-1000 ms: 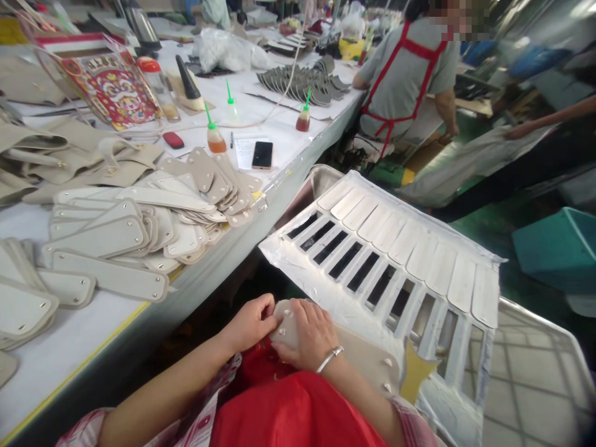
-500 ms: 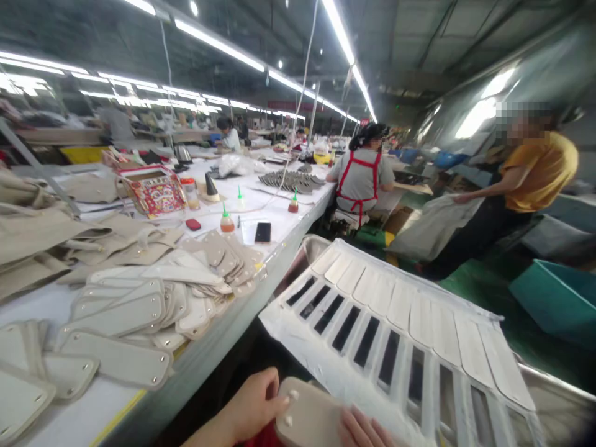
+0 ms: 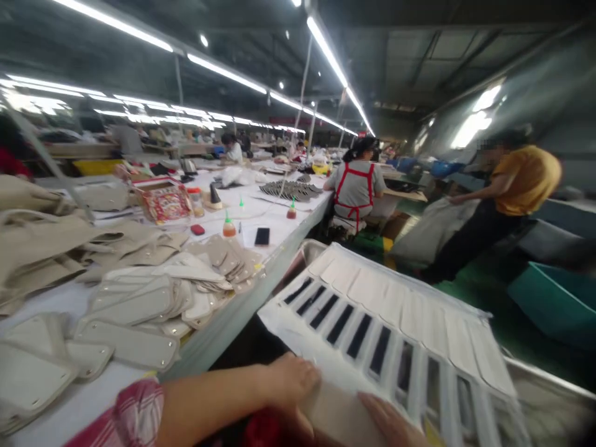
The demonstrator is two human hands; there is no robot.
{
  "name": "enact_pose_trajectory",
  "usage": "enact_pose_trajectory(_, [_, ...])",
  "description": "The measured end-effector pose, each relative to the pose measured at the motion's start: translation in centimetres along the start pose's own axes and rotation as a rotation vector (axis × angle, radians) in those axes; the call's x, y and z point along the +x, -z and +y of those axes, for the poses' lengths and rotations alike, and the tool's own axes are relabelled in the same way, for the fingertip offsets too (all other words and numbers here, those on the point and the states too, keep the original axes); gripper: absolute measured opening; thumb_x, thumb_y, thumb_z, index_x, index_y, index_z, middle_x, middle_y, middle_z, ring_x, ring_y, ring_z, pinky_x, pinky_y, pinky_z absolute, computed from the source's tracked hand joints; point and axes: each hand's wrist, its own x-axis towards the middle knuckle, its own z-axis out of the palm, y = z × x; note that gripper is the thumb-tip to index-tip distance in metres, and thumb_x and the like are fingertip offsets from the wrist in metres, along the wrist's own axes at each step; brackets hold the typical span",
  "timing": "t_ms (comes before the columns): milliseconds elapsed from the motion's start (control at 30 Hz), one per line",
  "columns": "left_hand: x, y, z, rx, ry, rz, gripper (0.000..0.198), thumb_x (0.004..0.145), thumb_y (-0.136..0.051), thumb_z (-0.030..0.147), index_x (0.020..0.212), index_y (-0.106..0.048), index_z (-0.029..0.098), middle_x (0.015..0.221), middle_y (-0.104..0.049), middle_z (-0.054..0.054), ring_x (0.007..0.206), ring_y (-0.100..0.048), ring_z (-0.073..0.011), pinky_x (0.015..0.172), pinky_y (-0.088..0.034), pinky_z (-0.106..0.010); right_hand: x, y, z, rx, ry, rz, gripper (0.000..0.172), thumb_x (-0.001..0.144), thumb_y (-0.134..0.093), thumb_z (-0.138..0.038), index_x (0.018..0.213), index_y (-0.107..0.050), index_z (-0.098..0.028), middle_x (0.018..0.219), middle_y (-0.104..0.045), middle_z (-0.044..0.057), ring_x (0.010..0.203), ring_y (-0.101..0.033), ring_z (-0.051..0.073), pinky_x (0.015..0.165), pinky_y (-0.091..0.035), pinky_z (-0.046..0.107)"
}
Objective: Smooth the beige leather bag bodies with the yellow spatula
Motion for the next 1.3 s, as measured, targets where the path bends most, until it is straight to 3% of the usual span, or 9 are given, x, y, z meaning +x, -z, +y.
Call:
enact_pose_trajectory(100, [0.3,-0.5,1.2,-0.003,-0.01,0.064,0.083,0.057,-0.068,0.055,0.122,-0.041,0.011,0.115,-0.055,-0.015,0.101,-0.052,-0.0288,0.087,-0.038,-0.038,0.1,2.1,-2.1,-0.002,-0.034,-0.085,0.077,0.065,-0.064,-0.044,0.129,-0.043,-0.008,0.123,-0.051,0.02,0.113,-0.048,0.03,0.096,-0.04,0.04])
enact_pose_trajectory(200, [1.1,-1.4,1.4,-0.017,-0.042,0.098,0.075,0.061,-0.066,0.045,0.122,-0.04,0.011,0.117,-0.053,-0.014,0.106,-0.049,-0.0277,0.091,-0.034,-0.037,0.8,2.7,-2.5,0.04,-0.06,-0.165,0.084,0.064,-0.066,-0.049,0.13,-0.038,-0.006,0.124,-0.048,0.02,0.11,-0.046,0.03,0.095,-0.039,0.043])
enact_pose_trajectory(633, [2.2,-1.8,4.0,0.1,-0.026,0.142,0.078,0.069,-0.061,0.053,0.131,-0.036,0.014,0.116,-0.052,-0.015,0.106,-0.047,-0.029,0.091,-0.032,-0.041,0.1,1.8,-2.5,-0.032,-0.021,-0.103,0.088,0.068,-0.061,-0.058,0.132,-0.036,-0.003,0.128,-0.045,0.018,0.112,-0.043,0.029,0.098,-0.035,0.042])
enact_pose_trajectory(733, [1.9,-2.2,4.3,0.162,-0.028,0.167,0.077,0.073,-0.056,0.056,0.135,-0.033,0.015,0.123,-0.048,-0.018,0.11,-0.046,-0.0317,0.092,-0.032,-0.045,-0.6,1.5,-3.1,-0.116,0.008,-0.076,0.082,0.073,-0.057,-0.058,0.136,-0.033,-0.01,0.138,-0.038,0.014,0.123,-0.034,0.03,0.103,-0.027,0.047])
enact_pose_trajectory(833, [1.1,-2.5,4.3,0.231,-0.103,0.219,0.068,0.081,-0.048,0.054,0.136,-0.032,0.017,0.135,-0.039,-0.018,0.122,-0.035,-0.034,0.099,-0.024,-0.052,-1.5,0.9,-3.8,-0.2,0.065,-0.008,0.064,0.083,-0.051,-0.045,0.136,-0.034,-0.015,0.14,-0.037,0.009,0.13,-0.026,0.027,0.108,-0.021,0.047])
enact_pose_trajectory(933, [-0.1,-3.0,4.2,0.257,-0.173,0.278,0.053,0.088,-0.043,0.041,0.134,-0.034,0.018,0.139,-0.038,-0.012,0.129,-0.028,-0.0296,0.104,-0.019,-0.051,-2.5,0.4,-4.1,-0.245,0.103,0.029,0.05,0.088,-0.046,-0.035,0.133,-0.038,-0.016,0.137,-0.041,0.006,0.131,-0.027,0.024,0.108,-0.022,0.045])
enact_pose_trajectory(1200, [-4.1,-3.4,3.2,0.243,-0.175,0.448,0.034,0.09,-0.04,0.02,0.12,-0.052,0.011,0.124,-0.056,-0.009,0.118,-0.045,-0.0227,0.101,-0.032,-0.037,-4.9,1.0,-4.0,-0.316,0.043,0.174,0.044,0.086,-0.049,-0.039,0.124,-0.05,-0.016,0.131,-0.049,0.003,0.127,-0.033,0.023,0.11,-0.018,0.04])
enact_pose_trajectory(1300, [-4.7,-3.1,3.0,0.197,-0.156,0.511,0.033,0.091,-0.034,0.015,0.116,-0.056,0.012,0.119,-0.059,-0.008,0.114,-0.049,-0.0211,0.097,-0.037,-0.035,-4.6,0.6,-4.4,-0.353,0.037,0.192,0.043,0.086,-0.048,-0.042,0.12,-0.054,-0.015,0.129,-0.051,0.005,0.126,-0.036,0.023,0.111,-0.017,0.039])
